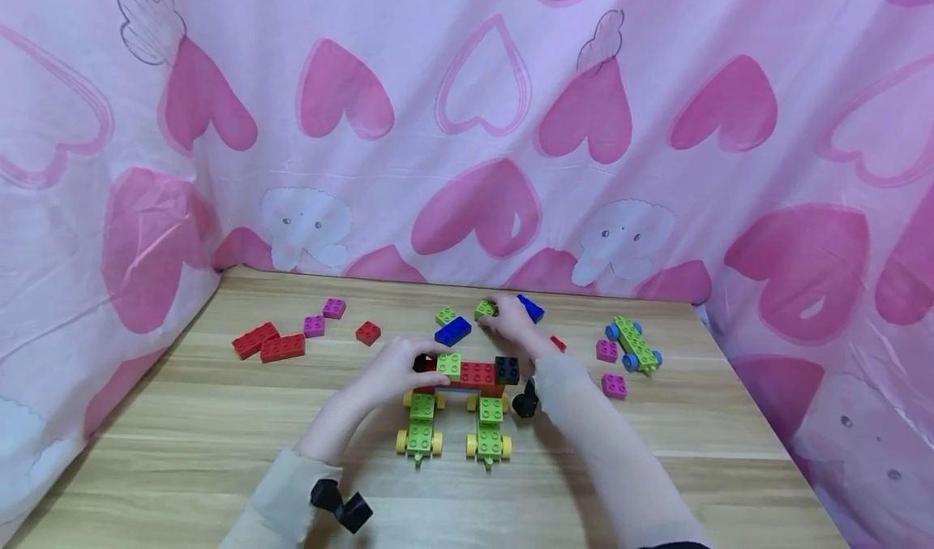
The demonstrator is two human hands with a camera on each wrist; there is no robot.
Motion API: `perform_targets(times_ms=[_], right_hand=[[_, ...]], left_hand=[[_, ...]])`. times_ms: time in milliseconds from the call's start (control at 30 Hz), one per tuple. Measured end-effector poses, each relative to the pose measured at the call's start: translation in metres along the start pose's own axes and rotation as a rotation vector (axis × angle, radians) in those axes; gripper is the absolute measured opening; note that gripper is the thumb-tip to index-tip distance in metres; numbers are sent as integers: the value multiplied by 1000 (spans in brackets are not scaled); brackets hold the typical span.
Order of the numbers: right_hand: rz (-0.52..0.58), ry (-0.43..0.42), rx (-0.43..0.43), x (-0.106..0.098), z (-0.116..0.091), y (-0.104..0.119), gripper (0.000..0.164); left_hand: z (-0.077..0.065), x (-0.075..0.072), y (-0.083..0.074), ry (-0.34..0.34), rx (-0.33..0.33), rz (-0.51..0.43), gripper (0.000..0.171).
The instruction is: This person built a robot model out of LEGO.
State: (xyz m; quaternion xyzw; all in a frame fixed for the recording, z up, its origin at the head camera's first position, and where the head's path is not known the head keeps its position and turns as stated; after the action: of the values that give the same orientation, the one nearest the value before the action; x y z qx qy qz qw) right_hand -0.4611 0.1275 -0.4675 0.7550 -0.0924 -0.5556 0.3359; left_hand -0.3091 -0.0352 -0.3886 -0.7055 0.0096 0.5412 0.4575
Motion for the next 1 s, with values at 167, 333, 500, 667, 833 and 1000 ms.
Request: perform_targets(times_ms=[167, 333, 500, 667, 833, 1000], right_hand=[[50, -45, 3, -14, -14, 2, 54], [13, -109, -24, -30, -32, 11, 55], [-49, -180, -104, -45, -51, 29, 51], [-32, -192, -149, -53, -75, 55, 49], [-23, -183, -265, -55, -105, 91, 44], [-54, -161, -396, -48, -129, 121, 41]], left_hand=[[1, -1, 2, -3, -16, -18, 42], [2, -1, 1, -2, -16, -15, 42], [1, -1, 2, 4, -19, -20, 41], [0, -1, 3, -1, -24, -34, 41], [-1, -1, 4, -3, -25, -40, 40], [0, 0, 4, -14, -14, -35, 39]])
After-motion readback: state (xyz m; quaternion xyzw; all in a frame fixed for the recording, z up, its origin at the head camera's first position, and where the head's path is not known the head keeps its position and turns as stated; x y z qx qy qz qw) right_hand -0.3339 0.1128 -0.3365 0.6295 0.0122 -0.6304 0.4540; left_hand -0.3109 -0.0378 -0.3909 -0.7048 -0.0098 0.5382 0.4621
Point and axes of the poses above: each hand's wrist, its own z-axis towards the middle knuckle, its own x-axis out of the palm, y = z × x, the point moved 10 cm from there along z, towards the middle knuckle, and after that the axes turned 14 degrees about y, right-handed, at the moved point
